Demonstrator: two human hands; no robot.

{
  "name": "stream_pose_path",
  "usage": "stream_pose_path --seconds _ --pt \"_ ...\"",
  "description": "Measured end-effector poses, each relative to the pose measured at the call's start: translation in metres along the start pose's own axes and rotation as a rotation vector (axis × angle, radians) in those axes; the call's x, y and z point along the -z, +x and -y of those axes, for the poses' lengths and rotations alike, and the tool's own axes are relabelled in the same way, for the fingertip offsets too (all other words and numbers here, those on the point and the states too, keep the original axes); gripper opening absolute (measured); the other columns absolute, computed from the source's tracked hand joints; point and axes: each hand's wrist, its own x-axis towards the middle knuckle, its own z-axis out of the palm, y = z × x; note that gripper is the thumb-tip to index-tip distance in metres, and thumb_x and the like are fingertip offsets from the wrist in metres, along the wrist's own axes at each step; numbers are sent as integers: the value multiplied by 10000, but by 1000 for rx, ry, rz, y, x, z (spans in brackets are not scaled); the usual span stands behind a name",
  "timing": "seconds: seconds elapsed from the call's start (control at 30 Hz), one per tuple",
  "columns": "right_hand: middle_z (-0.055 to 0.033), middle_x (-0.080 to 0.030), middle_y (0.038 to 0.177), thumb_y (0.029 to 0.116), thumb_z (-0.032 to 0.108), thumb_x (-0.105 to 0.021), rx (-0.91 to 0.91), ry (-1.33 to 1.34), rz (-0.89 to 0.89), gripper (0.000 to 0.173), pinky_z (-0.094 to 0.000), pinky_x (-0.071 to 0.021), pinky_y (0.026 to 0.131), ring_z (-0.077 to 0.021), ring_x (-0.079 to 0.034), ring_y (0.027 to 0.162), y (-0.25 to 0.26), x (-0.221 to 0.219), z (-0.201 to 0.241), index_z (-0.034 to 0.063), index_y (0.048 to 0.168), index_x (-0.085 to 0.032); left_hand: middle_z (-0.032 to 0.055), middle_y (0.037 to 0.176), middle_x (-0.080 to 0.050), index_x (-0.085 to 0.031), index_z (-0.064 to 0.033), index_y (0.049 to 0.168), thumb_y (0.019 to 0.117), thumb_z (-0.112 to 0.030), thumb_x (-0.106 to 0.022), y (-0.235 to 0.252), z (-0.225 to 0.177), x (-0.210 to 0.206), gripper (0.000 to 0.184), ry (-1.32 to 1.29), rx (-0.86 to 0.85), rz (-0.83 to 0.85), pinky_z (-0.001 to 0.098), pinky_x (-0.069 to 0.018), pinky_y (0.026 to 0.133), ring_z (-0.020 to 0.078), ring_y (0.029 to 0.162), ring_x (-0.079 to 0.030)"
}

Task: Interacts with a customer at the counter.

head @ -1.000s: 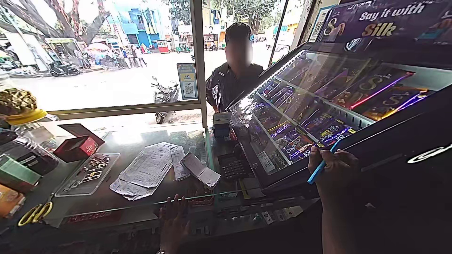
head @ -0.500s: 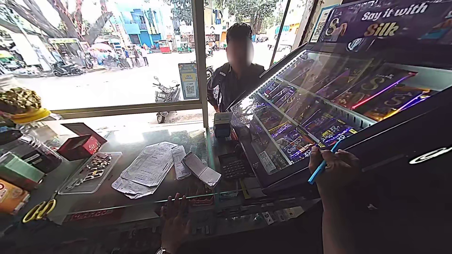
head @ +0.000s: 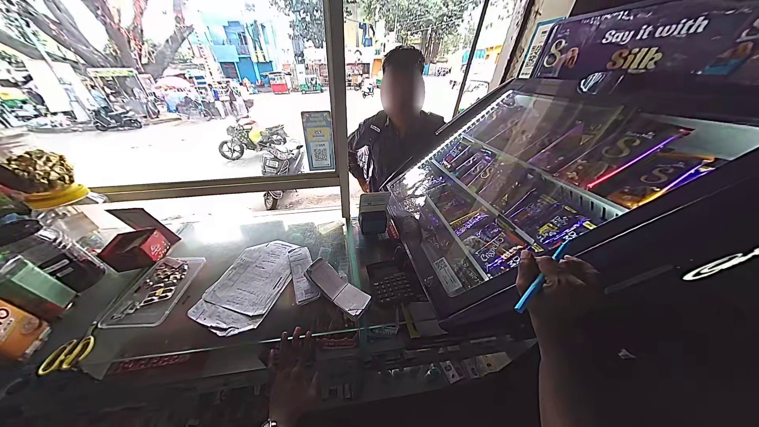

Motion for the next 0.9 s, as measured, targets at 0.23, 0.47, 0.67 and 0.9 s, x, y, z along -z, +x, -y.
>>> stream_pose_path --seconds 0.23,0.47,0.67,0.9 --pt "-181 -705 723 1027 423 -480 -7 10 7 557 -498 -479 931 -391 -706 904 0 1 1 13 721 -700 67 1671 -295 -377 -233 1592 662 -483 -820 0 -2 4 1059 -13 17 23 672 -120 1194 365 1562 -161" --pt "-180 -698 713 1024 412 -490 -5 17 18 544 -499 -475 932 -391 -700 885 -1 0 0 14 716 -696 61 1681 -270 -354 -240 1601 675 -514 -815 0 -2 3 1070 20 20 43 665 -110 1198 354 1567 -145" --pt "-169 -718 758 1020 413 -515 -20 14 30 508 -496 -483 930 -387 -703 936 -2 -1 -3 35 750 -721 54 1673 -293 -376 -251 1591 670 -490 -823 2 -5 4 1051 -18 30 36 679 -109 1194 360 1563 -160" --pt "-174 -709 729 1031 407 -489 6 -11 22 530 -491 -477 939 -388 -706 923 0 1 0 22 742 -712 42 1678 -283 -358 -252 1600 666 -465 -833 1 -6 8 1069 -15 38 57 679 -109 1196 354 1564 -158"
